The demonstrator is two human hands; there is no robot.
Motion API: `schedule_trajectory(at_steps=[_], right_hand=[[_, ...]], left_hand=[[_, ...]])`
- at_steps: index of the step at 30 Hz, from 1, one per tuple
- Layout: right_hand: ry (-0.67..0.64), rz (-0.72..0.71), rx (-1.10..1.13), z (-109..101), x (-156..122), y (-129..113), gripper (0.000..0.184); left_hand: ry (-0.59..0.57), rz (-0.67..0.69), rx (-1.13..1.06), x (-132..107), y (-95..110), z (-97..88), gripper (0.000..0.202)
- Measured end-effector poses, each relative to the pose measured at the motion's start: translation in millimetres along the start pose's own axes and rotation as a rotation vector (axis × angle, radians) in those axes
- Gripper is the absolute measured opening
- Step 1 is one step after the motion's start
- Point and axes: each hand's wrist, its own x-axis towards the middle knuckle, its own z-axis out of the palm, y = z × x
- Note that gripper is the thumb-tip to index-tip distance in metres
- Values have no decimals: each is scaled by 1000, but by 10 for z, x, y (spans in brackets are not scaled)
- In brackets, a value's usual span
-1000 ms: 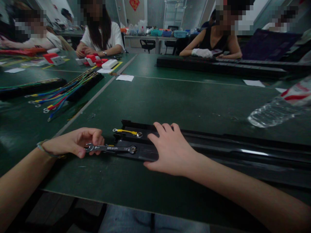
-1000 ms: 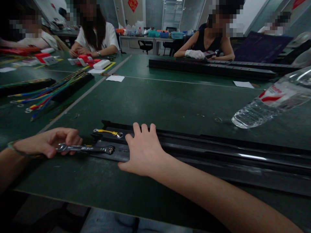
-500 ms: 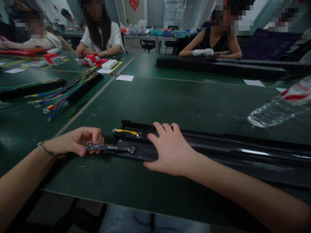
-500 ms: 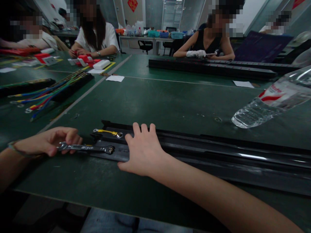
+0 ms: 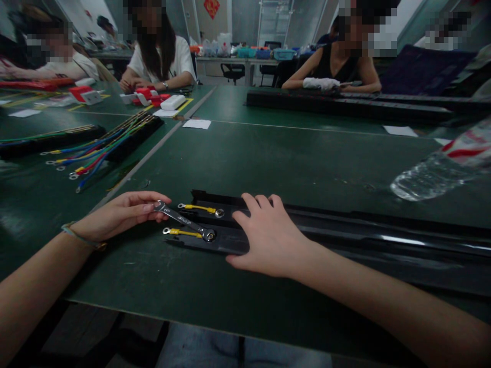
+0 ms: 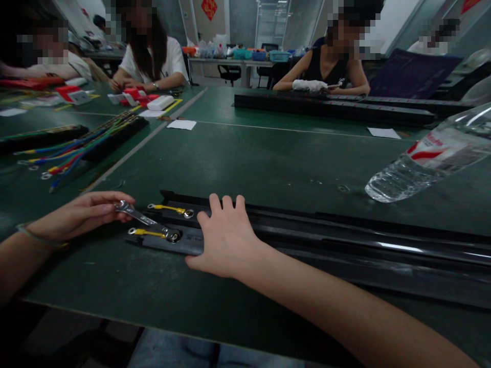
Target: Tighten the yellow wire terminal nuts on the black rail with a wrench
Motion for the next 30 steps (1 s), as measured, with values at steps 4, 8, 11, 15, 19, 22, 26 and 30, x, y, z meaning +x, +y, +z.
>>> schedule_trajectory(at_steps=[4, 8, 11, 15, 19, 22, 26, 30], right_hand=[[-9, -3, 2, -6, -2, 4, 64], [-21, -1, 2, -9, 5, -1, 65], [-18, 0, 5, -10, 5, -3, 65], [-23, 1, 11, -8, -1, -2, 65], [-7, -3, 2, 2, 3, 1, 65], [0, -5, -2, 9, 5, 2, 65], [10, -6, -6, 16, 0, 5, 64], [11, -10, -9, 22, -4, 9, 64]], left_hand=[[22, -13, -29, -7, 6, -9, 31], [-34, 19, 1, -24, -3, -49, 29], [-127, 82, 68, -35, -18, -103, 26], [-281, 153, 140, -34, -28, -131, 22], [-408, 179, 131, -37, 7, -40, 20], [-467, 164, 128, -50, 36, 41, 20], [-473, 152, 107, -64, 42, 82, 20], [-472, 164, 103, -63, 35, 72, 20]])
